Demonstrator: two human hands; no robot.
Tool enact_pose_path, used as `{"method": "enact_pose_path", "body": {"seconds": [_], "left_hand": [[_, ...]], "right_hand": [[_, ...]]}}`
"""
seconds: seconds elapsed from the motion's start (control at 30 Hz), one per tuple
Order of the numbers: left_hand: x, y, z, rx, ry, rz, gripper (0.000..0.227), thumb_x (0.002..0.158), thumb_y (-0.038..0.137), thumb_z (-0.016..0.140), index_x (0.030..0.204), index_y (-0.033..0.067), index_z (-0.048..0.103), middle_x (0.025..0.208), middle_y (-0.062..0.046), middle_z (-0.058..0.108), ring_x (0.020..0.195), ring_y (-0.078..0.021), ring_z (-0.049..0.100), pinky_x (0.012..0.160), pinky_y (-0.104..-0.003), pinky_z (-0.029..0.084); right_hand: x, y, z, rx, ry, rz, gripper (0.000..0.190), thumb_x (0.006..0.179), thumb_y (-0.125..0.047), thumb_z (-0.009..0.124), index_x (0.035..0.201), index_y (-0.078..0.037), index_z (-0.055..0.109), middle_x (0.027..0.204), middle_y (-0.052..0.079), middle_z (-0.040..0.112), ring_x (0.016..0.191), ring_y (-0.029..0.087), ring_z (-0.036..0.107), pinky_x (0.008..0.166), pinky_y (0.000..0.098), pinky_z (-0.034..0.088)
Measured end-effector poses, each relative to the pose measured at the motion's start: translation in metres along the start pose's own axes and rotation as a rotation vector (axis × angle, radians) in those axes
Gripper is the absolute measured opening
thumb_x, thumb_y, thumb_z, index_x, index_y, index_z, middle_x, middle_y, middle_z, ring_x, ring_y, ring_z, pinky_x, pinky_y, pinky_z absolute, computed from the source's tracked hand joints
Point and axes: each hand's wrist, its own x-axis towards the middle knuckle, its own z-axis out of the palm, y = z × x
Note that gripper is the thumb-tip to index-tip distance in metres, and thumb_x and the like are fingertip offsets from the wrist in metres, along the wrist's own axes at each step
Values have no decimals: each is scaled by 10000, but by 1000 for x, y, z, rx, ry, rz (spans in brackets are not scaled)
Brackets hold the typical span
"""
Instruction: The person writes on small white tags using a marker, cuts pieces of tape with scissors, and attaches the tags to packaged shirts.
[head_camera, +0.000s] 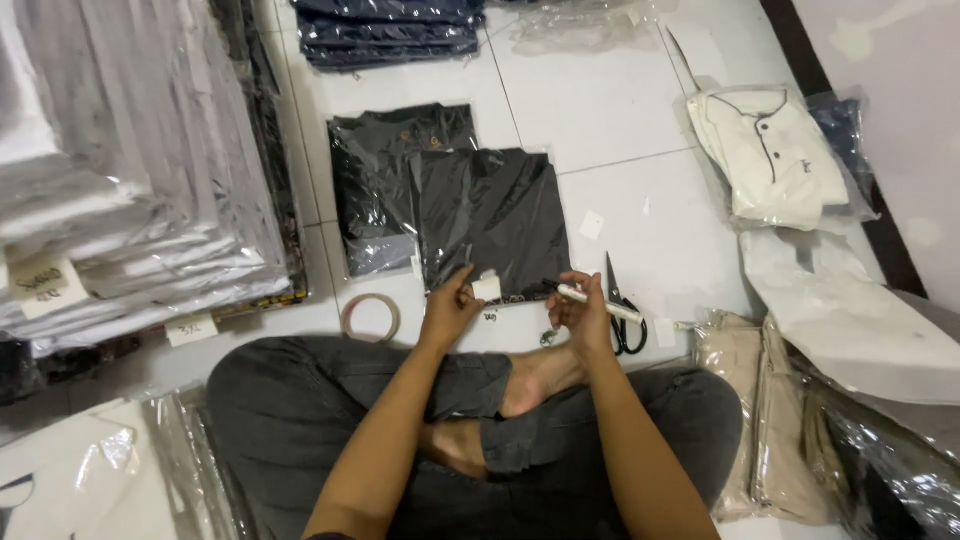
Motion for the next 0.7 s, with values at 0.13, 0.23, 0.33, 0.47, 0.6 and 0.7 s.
{"method": "enact_pose_path", "body": {"seconds": [0.13,0.23,0.33,0.47,0.6,0.7], "left_hand": [[-13,33,-6,229,52,126,507,694,29,670,1173,23,503,889,-202,599,799,-313,608,703,-390,504],[-13,25,-3,466,124,226,481,698,157,690,1134,35,527,1009,-178,571,904,-326,579,787,-413,479],[-17,39,0,561,245,444,396,758,312,657,1034,37,586,972,-170,553,946,-324,547,800,-398,449],[-40,62,10,437,42,611,371,832,216,542,1150,27,501,961,-182,539,923,-361,538,774,-426,432],[-53,59,26,425,-75,664,252,836,150,484,1063,45,507,893,-117,530,874,-310,534,765,-388,410],[-54,56,28,439,-51,663,179,858,196,436,973,76,502,796,-63,495,793,-271,522,726,-360,401]], "right_hand": [[0,2,-9,-88,4,-38,512,869,-528,323,771,-60,505,548,113,497,438,177,446,372,285,378],[-8,-7,-4,-88,25,-82,395,861,-387,382,731,-36,506,538,144,503,433,192,453,367,309,382],[-18,-14,-2,-38,43,3,281,844,-280,452,707,-40,503,499,114,459,409,180,384,339,285,325],[-20,7,5,-95,22,48,212,787,-196,485,696,-9,526,462,89,430,373,133,360,306,245,324],[-26,8,19,-143,-17,24,142,768,-119,491,709,7,519,465,126,434,366,140,369,276,246,328],[-32,6,26,-167,-26,24,129,762,-118,504,689,-11,495,466,155,467,351,152,394,258,255,339]]}}
